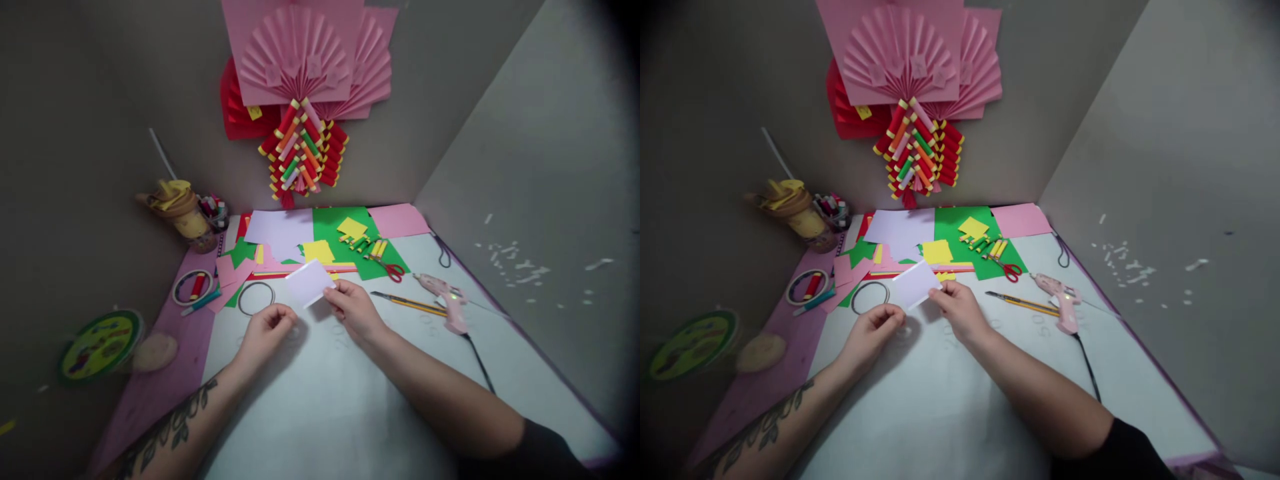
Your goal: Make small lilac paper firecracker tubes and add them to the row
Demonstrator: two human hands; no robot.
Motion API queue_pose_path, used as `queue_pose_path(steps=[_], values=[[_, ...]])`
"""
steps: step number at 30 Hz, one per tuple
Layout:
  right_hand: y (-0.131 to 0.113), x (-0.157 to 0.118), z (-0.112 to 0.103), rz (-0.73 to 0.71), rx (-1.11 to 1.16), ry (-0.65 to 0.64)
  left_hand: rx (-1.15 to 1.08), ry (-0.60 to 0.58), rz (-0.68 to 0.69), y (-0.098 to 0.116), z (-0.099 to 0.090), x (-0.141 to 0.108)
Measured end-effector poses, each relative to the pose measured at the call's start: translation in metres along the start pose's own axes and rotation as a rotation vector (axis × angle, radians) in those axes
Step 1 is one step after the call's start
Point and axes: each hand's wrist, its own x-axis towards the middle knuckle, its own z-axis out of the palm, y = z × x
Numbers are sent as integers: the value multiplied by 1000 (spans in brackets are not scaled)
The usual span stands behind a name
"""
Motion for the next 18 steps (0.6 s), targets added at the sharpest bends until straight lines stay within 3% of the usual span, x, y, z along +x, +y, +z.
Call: queue_pose_path(steps=[4, 18], values=[[0, -2, 2, 29, -29, -63, -46, -74, -37, 3, 1, 0], [5, -3, 3, 60, -106, -138, -95, -117, -40, 2, 2, -2]])
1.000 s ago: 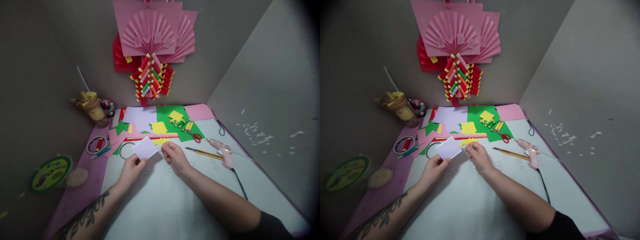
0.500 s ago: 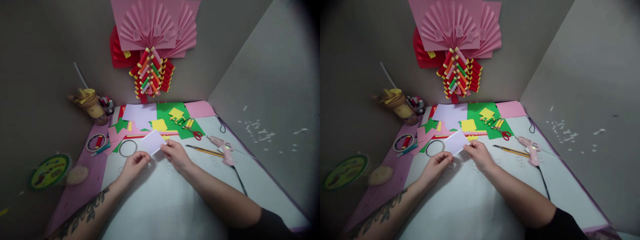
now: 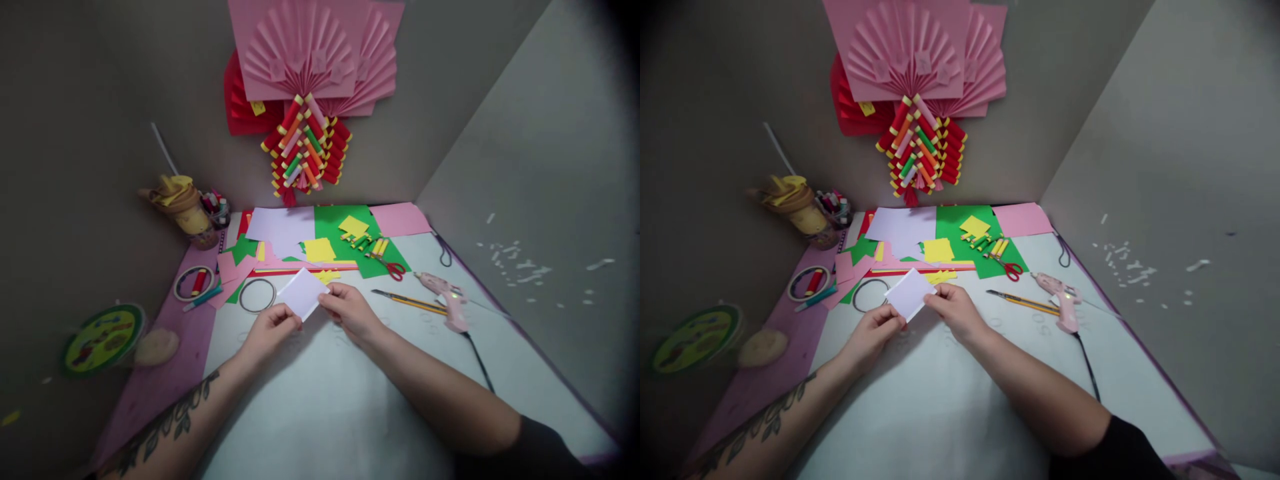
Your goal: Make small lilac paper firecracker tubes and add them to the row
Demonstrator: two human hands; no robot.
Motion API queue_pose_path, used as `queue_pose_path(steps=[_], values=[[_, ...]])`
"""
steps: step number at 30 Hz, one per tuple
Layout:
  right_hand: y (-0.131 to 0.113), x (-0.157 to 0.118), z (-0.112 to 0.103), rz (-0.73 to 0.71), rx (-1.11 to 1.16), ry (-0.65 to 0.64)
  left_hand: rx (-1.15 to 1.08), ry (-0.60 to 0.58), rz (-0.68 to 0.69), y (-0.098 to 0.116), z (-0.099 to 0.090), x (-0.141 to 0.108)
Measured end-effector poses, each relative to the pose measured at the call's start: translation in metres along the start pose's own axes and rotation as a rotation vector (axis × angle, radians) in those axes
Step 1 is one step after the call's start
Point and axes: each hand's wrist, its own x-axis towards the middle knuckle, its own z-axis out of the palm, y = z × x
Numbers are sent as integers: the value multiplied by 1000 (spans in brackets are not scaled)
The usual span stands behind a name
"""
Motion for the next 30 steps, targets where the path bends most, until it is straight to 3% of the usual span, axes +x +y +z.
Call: queue_pose_path(steps=[3, 6, 10, 13, 18, 25, 30], values=[[-1, -1, 1, -82, -32, 95, -13, 53, -15, -2, -1, 2], [-6, -7, 6, -338, -248, 210, -44, 135, -34, -5, -1, 4], [-9, -19, 13, -641, -700, 10, -32, 162, -13, -8, -1, 6], [-6, -23, 16, -758, -828, -33, -20, 153, 1, -9, 0, 5], [-2, -21, 14, -745, -904, -8, 21, 129, 32, -8, 2, 2], [-4, -22, 17, -614, -863, -36, 293, 176, 135, -2, 3, 0], [-5, -23, 19, -537, -824, -37, 553, 169, 310, 1, 2, -4]])
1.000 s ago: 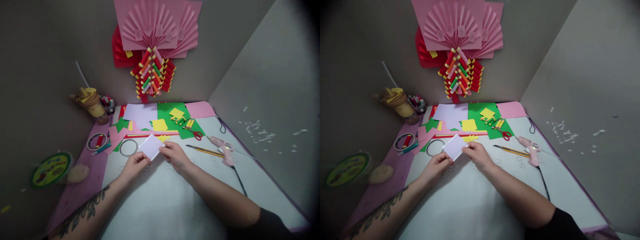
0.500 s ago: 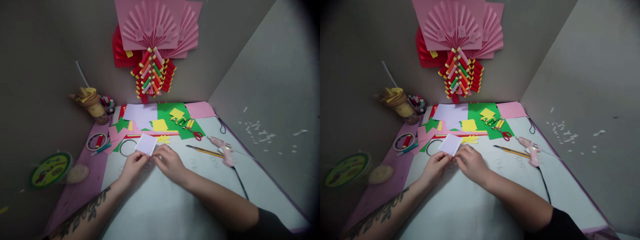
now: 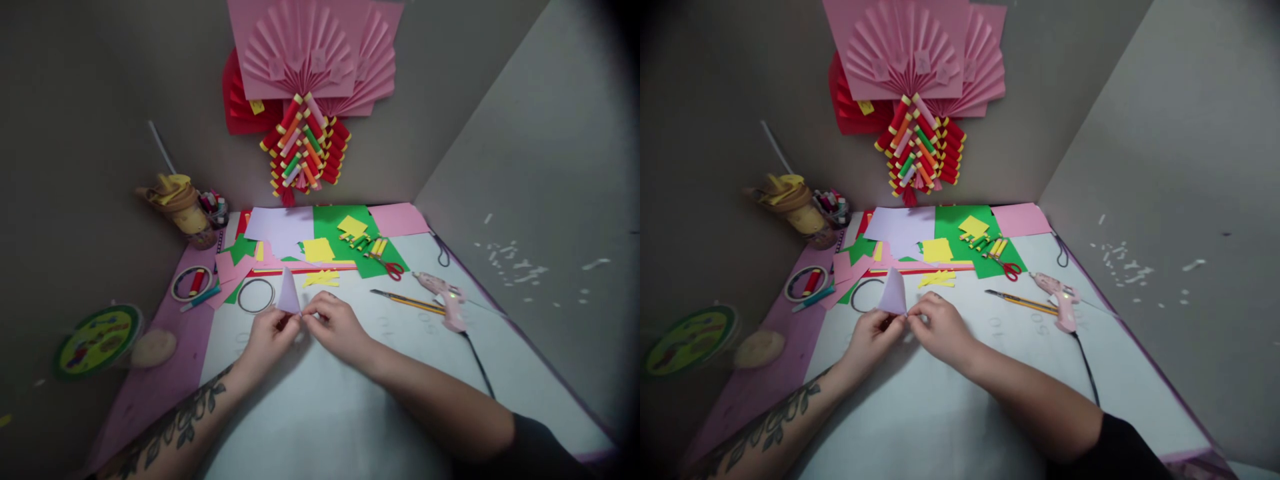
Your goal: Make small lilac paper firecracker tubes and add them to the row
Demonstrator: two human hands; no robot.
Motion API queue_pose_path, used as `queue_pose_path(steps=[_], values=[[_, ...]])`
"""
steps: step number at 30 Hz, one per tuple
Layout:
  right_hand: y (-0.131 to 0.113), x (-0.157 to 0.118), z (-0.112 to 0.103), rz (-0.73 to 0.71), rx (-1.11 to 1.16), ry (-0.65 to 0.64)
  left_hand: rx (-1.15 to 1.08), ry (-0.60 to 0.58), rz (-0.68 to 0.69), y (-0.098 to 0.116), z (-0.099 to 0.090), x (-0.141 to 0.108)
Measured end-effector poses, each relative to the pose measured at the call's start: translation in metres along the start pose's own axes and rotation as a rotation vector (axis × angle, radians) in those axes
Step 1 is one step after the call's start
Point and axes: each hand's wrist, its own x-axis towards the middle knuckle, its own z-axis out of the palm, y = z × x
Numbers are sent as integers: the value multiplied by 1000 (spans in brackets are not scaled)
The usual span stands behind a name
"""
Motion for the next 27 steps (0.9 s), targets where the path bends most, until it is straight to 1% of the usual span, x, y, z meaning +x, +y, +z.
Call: queue_pose_path(steps=[3, 6, 14, 20, 27], values=[[0, 0, 0, 26, 19, -9, 95, -34, 116, 0, -1, -1], [0, 1, 0, 46, 31, -26, 104, -71, 164, -2, -2, -2], [-1, 3, -3, 63, 68, -52, 101, -70, 150, -2, -3, -1], [1, 1, -2, 48, 64, -48, 64, -104, 123, 0, -3, -1], [0, 3, -4, 120, 137, -68, 7, -94, 54, 3, -4, 0]])
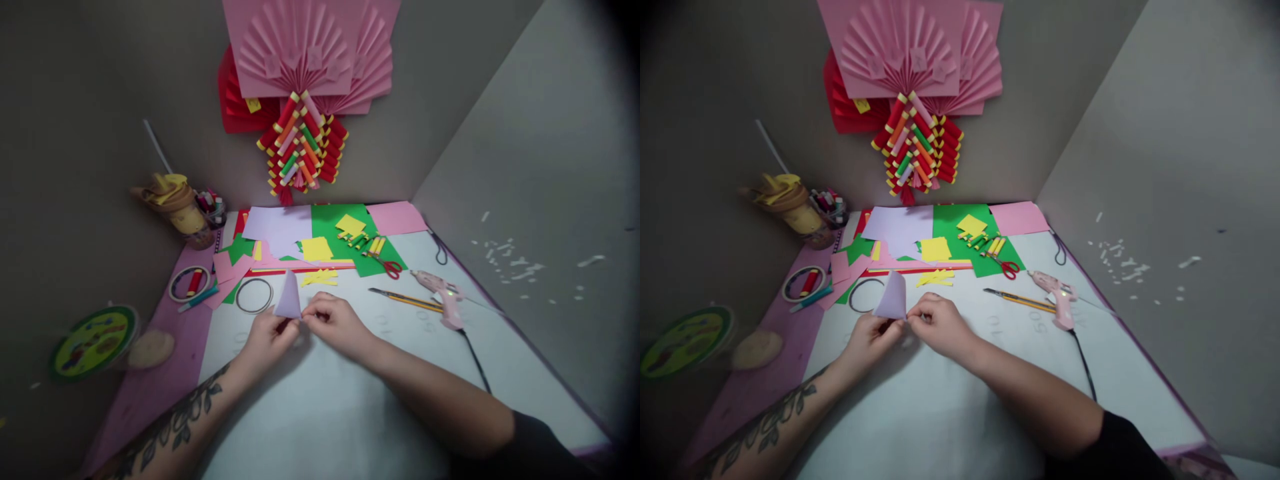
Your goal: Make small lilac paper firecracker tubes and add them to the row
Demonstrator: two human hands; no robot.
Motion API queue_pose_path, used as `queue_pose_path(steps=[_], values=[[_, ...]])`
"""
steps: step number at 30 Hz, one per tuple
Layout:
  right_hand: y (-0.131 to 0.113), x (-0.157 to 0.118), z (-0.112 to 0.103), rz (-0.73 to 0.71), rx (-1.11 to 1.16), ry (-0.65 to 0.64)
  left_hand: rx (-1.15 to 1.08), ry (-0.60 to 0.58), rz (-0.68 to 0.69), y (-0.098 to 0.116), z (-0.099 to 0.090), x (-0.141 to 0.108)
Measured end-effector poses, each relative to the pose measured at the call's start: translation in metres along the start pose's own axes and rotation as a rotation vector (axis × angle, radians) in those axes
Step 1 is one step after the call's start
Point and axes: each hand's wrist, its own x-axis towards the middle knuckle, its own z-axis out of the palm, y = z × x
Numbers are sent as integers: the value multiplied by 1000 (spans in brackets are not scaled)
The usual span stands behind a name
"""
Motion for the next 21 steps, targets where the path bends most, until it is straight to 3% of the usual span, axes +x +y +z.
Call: queue_pose_path(steps=[10, 15, 18, 21], values=[[-1, -1, 0, -38, -30, 3, 8, 21, 16, -3, 1, 0], [2, 0, -1, -129, -137, 53, -69, -34, -63, -2, 0, 0], [8, 8, -23, -219, -350, 184, -191, -47, -160, 0, -1, 1], [20, 20, -64, -136, -618, 391, -317, -88, -212, 1, -3, 2]])
